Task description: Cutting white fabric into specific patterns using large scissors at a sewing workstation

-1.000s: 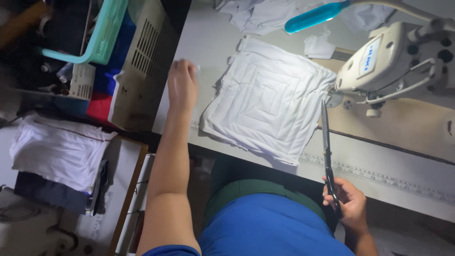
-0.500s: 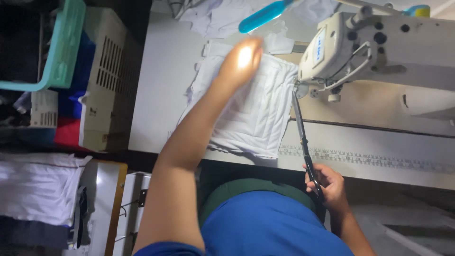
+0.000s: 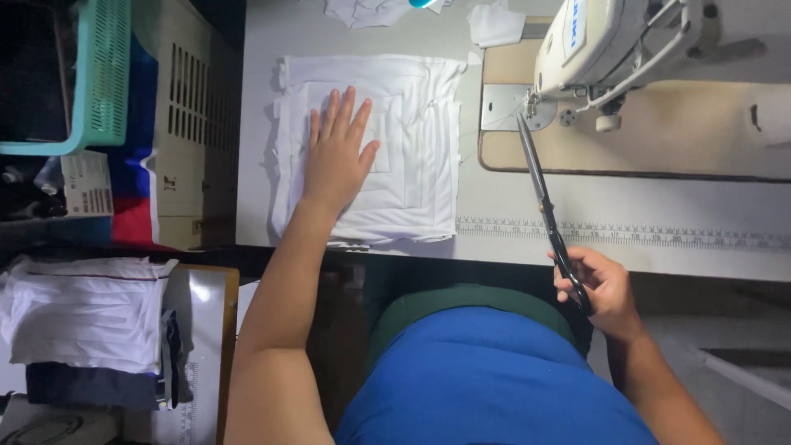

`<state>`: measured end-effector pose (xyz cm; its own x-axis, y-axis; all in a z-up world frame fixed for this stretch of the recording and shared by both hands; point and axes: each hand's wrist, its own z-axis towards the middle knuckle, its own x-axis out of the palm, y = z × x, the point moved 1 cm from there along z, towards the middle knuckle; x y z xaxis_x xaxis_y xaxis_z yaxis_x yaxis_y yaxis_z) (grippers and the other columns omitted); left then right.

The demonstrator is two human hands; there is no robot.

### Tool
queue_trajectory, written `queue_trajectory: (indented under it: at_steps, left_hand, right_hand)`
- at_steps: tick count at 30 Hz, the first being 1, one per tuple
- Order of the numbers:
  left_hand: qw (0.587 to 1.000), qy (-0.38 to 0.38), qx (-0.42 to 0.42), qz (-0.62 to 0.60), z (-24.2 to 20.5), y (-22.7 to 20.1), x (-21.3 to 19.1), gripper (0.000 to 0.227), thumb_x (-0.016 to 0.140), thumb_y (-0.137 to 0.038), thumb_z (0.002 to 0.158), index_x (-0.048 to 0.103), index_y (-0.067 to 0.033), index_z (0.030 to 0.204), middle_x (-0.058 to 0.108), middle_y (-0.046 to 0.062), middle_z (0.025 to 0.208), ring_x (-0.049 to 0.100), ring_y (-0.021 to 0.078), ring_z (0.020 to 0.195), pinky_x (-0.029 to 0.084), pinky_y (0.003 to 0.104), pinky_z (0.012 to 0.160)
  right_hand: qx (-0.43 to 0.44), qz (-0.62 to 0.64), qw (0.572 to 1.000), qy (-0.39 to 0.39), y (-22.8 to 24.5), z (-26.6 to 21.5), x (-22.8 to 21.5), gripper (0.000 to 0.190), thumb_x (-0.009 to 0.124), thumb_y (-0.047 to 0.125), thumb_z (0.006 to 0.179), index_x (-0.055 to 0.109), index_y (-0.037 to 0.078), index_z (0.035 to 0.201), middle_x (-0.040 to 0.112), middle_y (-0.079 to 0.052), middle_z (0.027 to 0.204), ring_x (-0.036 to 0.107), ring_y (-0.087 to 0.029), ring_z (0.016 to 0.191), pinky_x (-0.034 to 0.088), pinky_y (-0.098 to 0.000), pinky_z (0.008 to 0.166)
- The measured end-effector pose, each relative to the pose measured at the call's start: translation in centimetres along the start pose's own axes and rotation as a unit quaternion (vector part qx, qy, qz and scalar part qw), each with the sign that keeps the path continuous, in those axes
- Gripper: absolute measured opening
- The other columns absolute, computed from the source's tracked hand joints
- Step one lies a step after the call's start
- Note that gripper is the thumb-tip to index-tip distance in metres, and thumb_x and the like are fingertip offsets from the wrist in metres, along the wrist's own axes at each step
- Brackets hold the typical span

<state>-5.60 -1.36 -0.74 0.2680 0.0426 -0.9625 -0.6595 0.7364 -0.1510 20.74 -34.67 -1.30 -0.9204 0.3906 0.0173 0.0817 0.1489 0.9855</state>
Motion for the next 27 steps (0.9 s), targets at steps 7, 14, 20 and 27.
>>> queue_trajectory:
  at_steps: [7,14,20,27]
  left_hand:
    - [0.978,0.080,0.154,-0.119,-4.6,-7.9,-0.4,0.102,0.064,-0.074,0.066,0.036,-0.0161,0.146,0.033,0.017,0.150,0.029,0.0400,0.138,0.022,0.067,0.106]
    - [0.966,0.016,0.156,-0.205,-7.1,-7.5,1.0,0.047,0.048,-0.033,0.094,0.048,-0.0136,0.137,0.047,0.010,0.142,0.042,0.0298,0.133,0.029,0.056,0.107]
    - [0.834,-0.030,-0.130,-0.535,-7.6,-5.8,-5.8,0.039,0.044,-0.034,0.097,0.058,-0.0091,0.124,0.065,0.018,0.110,0.060,0.0380,0.106,0.047,0.050,0.090]
    - [0.653,-0.113,-0.397,-0.636,-2.8,-2.4,-8.9,0.043,0.051,-0.036,0.097,0.050,-0.0105,0.132,0.051,0.022,0.124,0.052,0.0376,0.110,0.042,0.051,0.095]
  right_hand:
    - [0.009,-0.009,1.000,-0.001,0.0,-0.2,-0.2,0.042,0.077,0.019,0.071,0.062,-0.005,0.103,0.065,-0.015,0.067,0.067,-0.016,0.051,0.050,-0.0222,0.048]
    - [0.025,-0.029,0.999,0.017,0.5,-0.1,-0.2,0.035,0.075,0.016,0.072,0.063,-0.005,0.098,0.063,-0.014,0.066,0.065,-0.016,0.050,0.050,-0.0230,0.046]
    - [0.026,0.000,1.000,0.009,0.9,-0.1,-0.2,0.032,0.075,0.013,0.072,0.063,-0.005,0.095,0.062,-0.015,0.063,0.064,-0.016,0.049,0.048,-0.0216,0.046]
    - [0.031,0.008,0.999,0.009,1.6,0.0,0.1,0.028,0.073,0.011,0.073,0.063,-0.005,0.094,0.063,-0.015,0.062,0.064,-0.016,0.049,0.047,-0.0209,0.046]
